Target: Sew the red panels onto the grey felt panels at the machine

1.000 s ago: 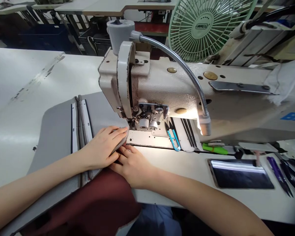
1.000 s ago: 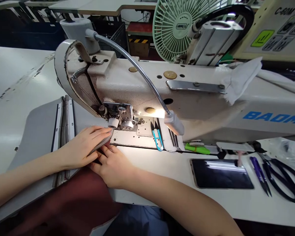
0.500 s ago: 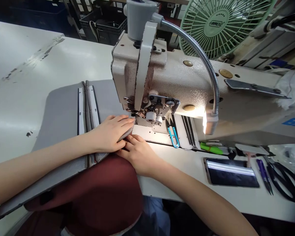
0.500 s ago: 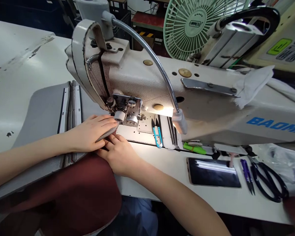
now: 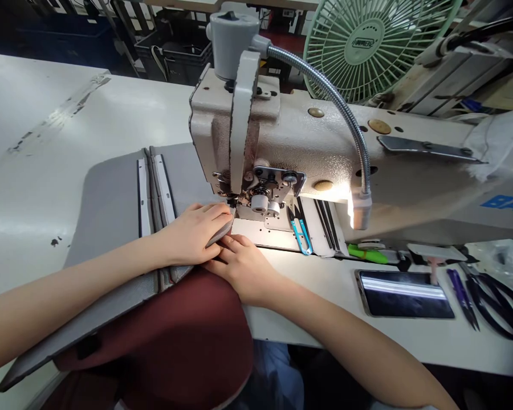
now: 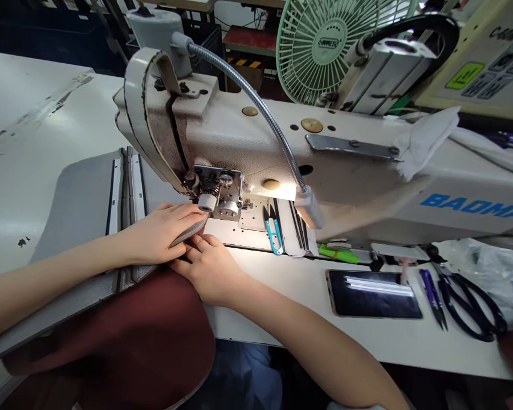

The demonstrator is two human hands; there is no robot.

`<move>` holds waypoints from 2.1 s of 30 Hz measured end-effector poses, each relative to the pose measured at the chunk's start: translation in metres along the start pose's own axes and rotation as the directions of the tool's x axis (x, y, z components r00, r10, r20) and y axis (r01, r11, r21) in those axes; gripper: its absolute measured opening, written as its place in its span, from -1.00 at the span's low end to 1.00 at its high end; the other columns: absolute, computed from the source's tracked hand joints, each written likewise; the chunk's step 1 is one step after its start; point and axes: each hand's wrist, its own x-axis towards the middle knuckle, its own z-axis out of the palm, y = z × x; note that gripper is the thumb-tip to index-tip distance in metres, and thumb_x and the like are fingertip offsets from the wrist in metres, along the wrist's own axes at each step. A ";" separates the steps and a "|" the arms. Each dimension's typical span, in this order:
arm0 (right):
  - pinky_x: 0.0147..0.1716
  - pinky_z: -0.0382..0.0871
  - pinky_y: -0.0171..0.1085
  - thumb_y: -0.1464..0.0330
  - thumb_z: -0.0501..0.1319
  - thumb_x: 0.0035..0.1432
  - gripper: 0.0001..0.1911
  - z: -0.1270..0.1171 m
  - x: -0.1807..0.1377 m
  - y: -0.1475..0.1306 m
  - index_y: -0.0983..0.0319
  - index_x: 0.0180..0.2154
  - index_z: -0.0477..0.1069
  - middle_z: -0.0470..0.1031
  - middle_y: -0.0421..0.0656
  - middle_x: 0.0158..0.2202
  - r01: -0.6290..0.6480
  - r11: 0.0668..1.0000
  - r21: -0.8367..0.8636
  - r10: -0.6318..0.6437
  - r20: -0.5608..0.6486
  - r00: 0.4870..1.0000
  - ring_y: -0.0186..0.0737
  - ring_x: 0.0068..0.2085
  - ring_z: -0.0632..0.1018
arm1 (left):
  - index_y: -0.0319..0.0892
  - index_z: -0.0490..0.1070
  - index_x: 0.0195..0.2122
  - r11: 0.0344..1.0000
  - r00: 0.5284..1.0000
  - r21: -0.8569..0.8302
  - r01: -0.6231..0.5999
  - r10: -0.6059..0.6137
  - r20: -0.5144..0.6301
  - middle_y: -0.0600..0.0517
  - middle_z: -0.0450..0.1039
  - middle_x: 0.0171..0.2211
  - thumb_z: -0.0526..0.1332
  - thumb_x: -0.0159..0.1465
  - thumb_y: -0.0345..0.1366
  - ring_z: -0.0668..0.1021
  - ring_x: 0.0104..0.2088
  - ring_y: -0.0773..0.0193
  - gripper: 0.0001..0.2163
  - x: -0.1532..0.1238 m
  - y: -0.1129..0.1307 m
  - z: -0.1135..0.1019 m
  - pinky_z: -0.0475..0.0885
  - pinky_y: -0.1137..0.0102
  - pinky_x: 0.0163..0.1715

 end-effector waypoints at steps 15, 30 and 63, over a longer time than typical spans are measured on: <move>0.01 0.21 -0.05 0.39 0.16 0.19 -0.59 -0.005 -0.001 -0.006 0.23 0.09 0.40 0.52 0.00 -0.04 0.000 1.000 -0.008 0.000 0.036 0.999 0.05 0.06 0.38 | -0.20 0.31 0.09 1.000 1.000 -0.025 -0.013 0.013 -0.013 -0.13 0.29 0.16 0.10 0.17 -0.35 0.47 0.02 0.05 -0.58 -0.004 0.004 0.001 0.33 0.14 0.07; 0.14 0.19 -0.06 0.37 0.11 0.27 -0.52 -0.011 -0.016 -0.002 0.41 0.18 0.29 0.36 0.18 0.20 0.067 0.994 -0.083 -0.066 0.013 0.998 0.02 0.21 0.38 | -0.14 0.40 -0.01 0.982 0.995 0.190 0.020 -0.038 0.092 -0.09 0.45 -0.11 0.07 0.19 -0.48 0.46 -0.13 0.05 -0.65 -0.012 0.025 -0.020 0.38 0.19 -0.18; 0.26 0.06 0.02 0.40 0.11 0.25 -0.32 0.000 -0.009 0.010 0.42 0.35 0.04 0.03 0.20 0.38 -0.134 0.986 -0.095 0.141 0.068 0.988 0.07 0.37 0.13 | 0.10 0.29 0.23 0.955 0.982 0.292 0.042 -0.094 0.164 -0.07 0.42 -0.18 0.02 0.14 -0.56 0.44 -0.26 0.05 -0.35 -0.026 0.008 -0.046 0.32 0.24 -0.32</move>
